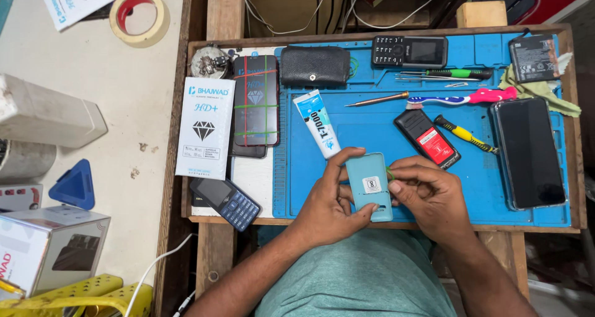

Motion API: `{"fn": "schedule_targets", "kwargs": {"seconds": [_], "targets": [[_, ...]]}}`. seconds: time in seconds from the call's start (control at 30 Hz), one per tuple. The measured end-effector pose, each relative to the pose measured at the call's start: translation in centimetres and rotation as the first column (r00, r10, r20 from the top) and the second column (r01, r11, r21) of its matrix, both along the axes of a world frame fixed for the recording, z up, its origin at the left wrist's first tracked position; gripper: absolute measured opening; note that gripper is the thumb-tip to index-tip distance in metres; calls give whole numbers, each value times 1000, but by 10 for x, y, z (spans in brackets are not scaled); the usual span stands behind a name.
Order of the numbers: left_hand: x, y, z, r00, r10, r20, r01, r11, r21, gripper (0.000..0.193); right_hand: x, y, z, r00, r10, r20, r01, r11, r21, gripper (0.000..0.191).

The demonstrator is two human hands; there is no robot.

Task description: The person applies adhesive to a light blue phone back cover and secures it with a rubber band. They then remove the rubber band and inspect the cover before placing it on the workbench.

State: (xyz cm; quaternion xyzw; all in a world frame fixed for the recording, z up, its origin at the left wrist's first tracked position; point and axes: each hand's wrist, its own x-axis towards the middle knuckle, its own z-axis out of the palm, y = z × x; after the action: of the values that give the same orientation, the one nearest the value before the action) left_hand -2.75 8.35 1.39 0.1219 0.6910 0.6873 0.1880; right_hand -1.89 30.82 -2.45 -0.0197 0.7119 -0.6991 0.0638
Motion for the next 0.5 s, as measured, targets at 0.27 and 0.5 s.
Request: {"fn": "schedule_targets", "kwargs": {"seconds": [0.27,0.5], "targets": [[-1,0,2,999,-34,18,35,998,-57,87,-1,1,-7,998,-38,47,37,999,22,7],[-3,-3,-4,996,-44,79,37,996,87,91,-4,-2,-1,998,-32,63,29,998,50,8]]}}
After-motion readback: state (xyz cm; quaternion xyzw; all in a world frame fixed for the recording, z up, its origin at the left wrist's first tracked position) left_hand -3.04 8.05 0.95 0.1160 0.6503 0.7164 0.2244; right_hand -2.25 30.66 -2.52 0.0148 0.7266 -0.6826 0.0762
